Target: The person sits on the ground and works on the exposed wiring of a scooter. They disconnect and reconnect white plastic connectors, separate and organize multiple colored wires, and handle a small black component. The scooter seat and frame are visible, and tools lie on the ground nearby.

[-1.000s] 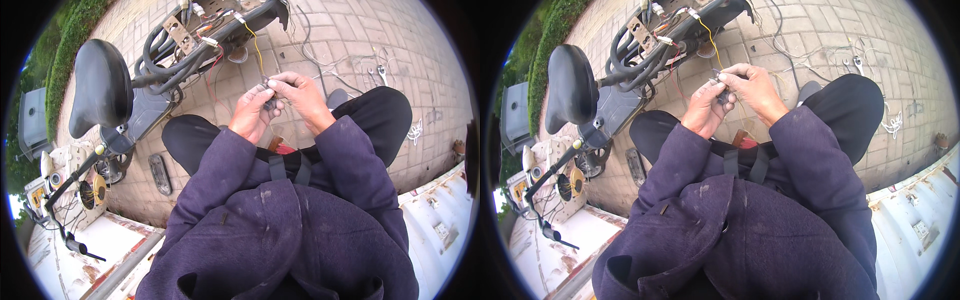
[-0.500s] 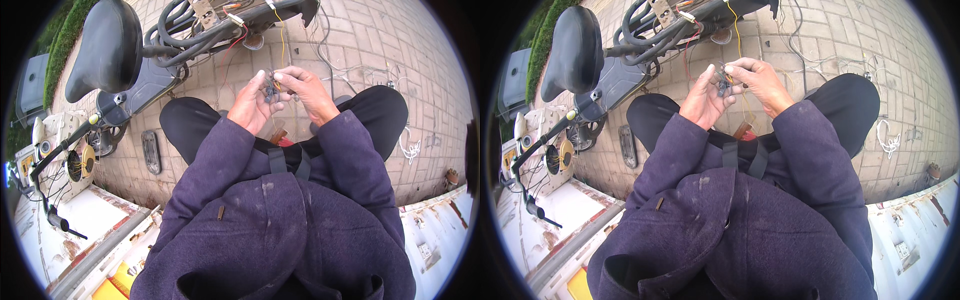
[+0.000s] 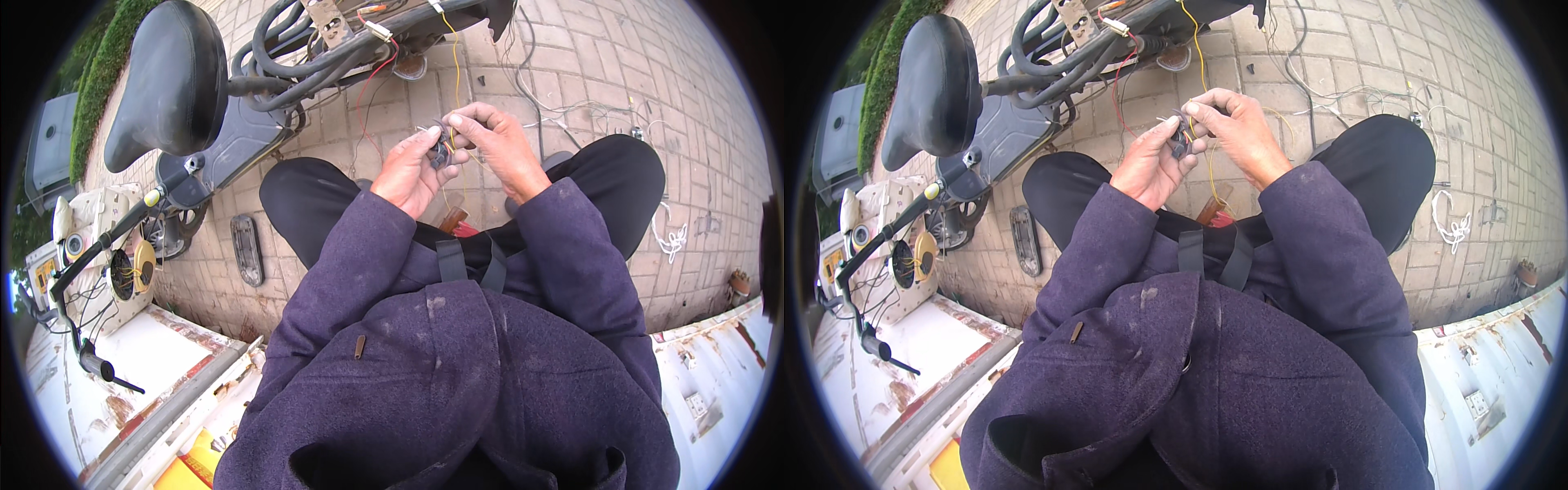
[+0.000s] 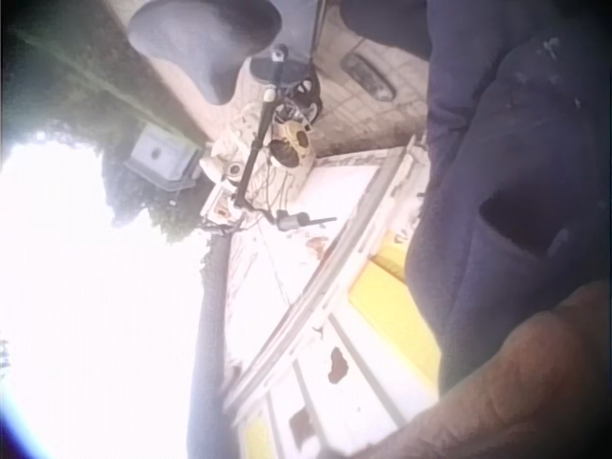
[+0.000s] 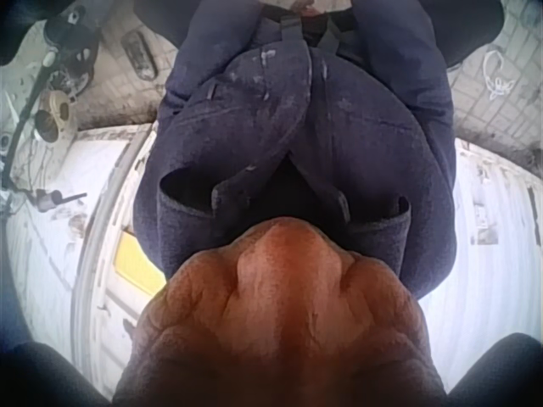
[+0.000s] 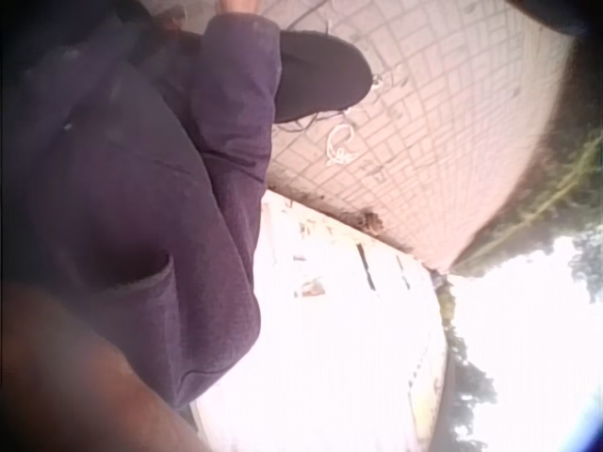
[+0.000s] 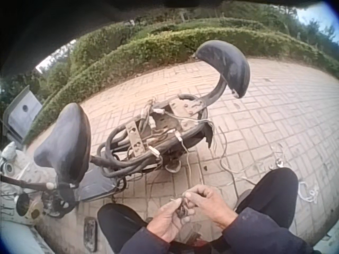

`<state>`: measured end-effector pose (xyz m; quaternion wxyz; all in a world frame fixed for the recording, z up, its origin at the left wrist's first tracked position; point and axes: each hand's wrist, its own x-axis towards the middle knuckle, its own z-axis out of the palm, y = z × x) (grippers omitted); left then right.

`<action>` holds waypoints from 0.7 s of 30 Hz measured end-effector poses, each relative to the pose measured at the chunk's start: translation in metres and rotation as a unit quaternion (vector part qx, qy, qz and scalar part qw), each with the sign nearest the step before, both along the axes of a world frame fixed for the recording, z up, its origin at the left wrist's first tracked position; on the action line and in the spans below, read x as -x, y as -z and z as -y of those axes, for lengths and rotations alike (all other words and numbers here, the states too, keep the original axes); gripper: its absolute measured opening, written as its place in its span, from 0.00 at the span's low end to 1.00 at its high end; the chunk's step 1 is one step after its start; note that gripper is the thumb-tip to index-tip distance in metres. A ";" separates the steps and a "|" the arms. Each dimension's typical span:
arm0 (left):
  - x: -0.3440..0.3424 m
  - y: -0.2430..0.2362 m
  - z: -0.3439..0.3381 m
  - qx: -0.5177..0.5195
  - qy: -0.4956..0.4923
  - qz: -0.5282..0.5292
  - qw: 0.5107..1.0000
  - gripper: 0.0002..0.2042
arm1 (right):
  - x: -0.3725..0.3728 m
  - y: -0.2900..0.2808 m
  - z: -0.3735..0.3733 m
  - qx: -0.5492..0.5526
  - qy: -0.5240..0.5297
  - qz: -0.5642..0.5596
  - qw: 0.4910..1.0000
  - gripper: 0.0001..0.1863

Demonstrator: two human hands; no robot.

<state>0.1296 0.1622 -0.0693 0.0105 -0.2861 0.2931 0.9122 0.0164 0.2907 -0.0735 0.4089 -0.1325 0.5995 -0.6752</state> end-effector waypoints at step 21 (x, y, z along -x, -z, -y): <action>-0.003 0.035 0.001 0.060 -0.174 0.038 0.982 0.08 | -0.022 0.026 0.014 -0.079 -0.072 -0.102 0.989 0.11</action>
